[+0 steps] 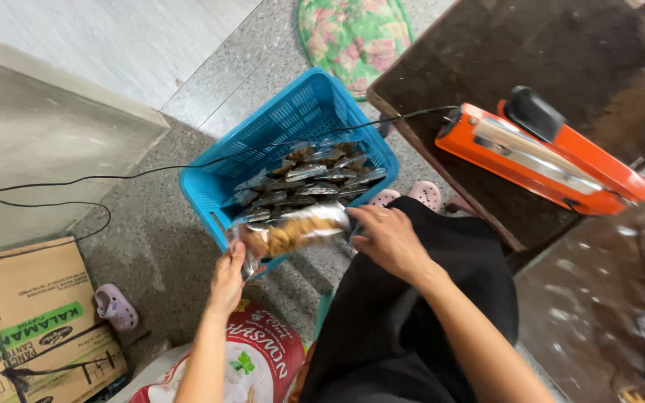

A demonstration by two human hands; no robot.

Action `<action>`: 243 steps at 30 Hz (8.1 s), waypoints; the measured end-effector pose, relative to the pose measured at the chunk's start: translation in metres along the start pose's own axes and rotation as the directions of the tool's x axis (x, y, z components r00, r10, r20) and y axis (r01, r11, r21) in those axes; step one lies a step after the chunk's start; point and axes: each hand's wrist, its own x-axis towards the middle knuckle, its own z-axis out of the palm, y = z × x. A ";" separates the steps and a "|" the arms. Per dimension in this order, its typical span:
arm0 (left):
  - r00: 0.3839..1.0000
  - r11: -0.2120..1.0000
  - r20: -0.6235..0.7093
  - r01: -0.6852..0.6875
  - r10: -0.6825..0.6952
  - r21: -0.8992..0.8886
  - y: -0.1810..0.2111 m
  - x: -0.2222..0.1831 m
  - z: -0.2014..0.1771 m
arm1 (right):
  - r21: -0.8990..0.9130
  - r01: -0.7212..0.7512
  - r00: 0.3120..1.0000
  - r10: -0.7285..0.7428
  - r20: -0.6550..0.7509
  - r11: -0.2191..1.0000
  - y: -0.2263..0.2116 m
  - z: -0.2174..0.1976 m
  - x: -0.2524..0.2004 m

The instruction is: The person repeatedly picks up clear plastic bags filled with snack items from a blue basket, places them into an orange handheld heat sealer, and seals the top. After sealing, the person places the sealed bags back into the basket. The process is repeated for multiple bags throughout the clip.

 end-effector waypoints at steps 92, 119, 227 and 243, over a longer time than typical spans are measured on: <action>0.302 0.496 0.940 -0.799 -0.159 0.340 0.071 -0.078 0.556 | 0.940 0.132 0.650 0.688 -0.322 0.314 0.121 -0.020 -0.355; 0.540 -0.271 0.763 -0.722 0.356 0.637 0.143 0.178 0.562 | 0.992 0.071 0.661 0.750 0.033 -0.106 0.133 -0.061 -0.072; 0.680 -0.006 0.166 -0.231 0.715 0.973 -0.098 0.410 0.105 | 0.194 -0.474 0.821 0.510 -0.255 0.859 0.116 0.042 -0.003; 0.991 -0.054 0.135 -0.136 -0.027 0.989 -0.113 0.501 0.187 | 0.228 -0.529 0.788 0.573 -0.224 0.817 0.119 0.033 0.008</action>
